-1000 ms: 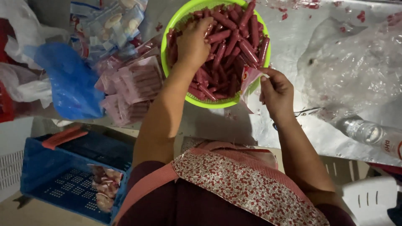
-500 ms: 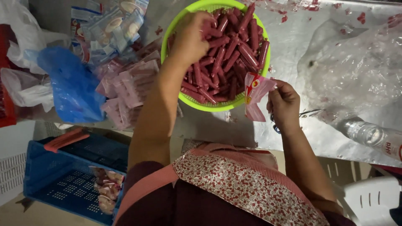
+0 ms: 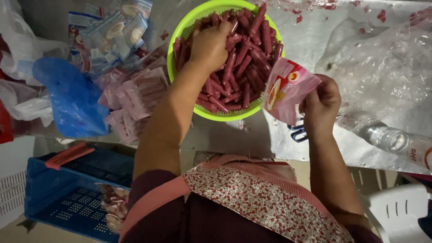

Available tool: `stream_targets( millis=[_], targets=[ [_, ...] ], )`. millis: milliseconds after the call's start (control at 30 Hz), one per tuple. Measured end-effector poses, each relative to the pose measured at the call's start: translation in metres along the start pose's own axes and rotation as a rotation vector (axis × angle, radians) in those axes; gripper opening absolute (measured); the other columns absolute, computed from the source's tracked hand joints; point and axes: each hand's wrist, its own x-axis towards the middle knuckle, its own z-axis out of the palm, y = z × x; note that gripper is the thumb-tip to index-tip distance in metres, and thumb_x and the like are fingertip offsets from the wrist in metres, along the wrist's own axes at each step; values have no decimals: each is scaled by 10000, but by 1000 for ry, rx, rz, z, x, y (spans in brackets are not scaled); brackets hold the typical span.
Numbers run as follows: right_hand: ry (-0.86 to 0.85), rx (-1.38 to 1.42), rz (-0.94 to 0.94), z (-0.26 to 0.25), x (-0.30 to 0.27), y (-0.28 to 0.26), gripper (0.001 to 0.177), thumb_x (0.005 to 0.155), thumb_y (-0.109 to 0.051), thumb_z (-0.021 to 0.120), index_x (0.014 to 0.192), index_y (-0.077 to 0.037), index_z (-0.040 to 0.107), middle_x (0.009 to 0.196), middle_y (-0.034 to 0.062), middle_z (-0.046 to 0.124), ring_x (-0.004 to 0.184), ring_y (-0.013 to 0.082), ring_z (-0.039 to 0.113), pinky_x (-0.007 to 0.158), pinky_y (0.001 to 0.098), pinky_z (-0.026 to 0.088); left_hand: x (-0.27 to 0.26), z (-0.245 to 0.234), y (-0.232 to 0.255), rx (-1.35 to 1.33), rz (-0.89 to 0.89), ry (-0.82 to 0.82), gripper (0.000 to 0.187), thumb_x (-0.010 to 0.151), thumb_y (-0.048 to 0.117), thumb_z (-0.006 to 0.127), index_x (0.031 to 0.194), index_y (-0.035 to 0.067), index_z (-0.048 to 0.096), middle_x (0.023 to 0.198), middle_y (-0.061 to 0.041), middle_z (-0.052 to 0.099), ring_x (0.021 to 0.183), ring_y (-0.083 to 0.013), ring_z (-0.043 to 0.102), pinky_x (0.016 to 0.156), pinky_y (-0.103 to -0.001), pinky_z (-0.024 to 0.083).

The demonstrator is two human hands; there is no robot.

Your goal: The person picks up several sausage links from a basket and places them into plastic packages.

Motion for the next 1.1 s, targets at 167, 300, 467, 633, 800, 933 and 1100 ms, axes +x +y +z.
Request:
stream_targets(
  millis=[167,300,467,633,800,933,1100],
  targets=[
    [-140,-182,-128,19,6,-6,245,1042,47,529,1191,-74,682,697,38,585,497,92,490,450,248,405,-50,-71,35,-716,-277,59,592,791,-63,744,1304,127,520,1092,-130,686,817,-250,717,578,-363,590],
    [-346,-315,-421,47,8,-13,424,928,196,454,1214,23,716,1175,188,735,1011,272,725,834,343,628,-113,-152,92,-1368,-670,-167,621,808,-23,731,1344,189,498,1297,-189,623,807,-230,764,669,-245,690],
    [-341,-587,-389,72,13,14,282,957,-72,747,1206,-199,787,993,98,752,917,325,729,863,415,592,-161,-49,86,-1991,-402,-215,689,692,-96,814,1324,87,612,962,-193,689,771,-340,748,645,-500,680],
    [-507,-638,-399,91,7,-10,153,1006,-171,747,1151,-141,787,909,165,728,907,419,714,878,517,569,-173,-21,79,-2041,-521,-342,768,687,-105,805,1400,86,593,994,-226,652,802,-394,743,639,-568,669],
    [-507,-646,-388,96,1,-20,183,1039,-194,732,902,-75,749,797,177,709,850,441,694,767,493,568,-182,-50,77,-1931,-578,-416,758,722,-101,737,1441,39,540,963,-218,674,829,-366,728,651,-515,655],
    [-530,-608,-302,95,-1,1,97,1038,-185,701,1017,-154,790,806,96,732,884,358,729,815,449,583,-173,-33,78,-1961,-623,-365,740,732,-52,792,1430,41,564,1082,-240,600,921,-466,678,671,-718,613],
    [-529,-571,-258,90,-8,12,134,1048,-194,666,1028,-119,775,784,147,723,846,405,720,771,498,572,-165,-41,80,-2114,-695,-515,805,806,30,753,1542,128,443,1199,-231,637,996,-382,702,717,-626,656]
  ],
)
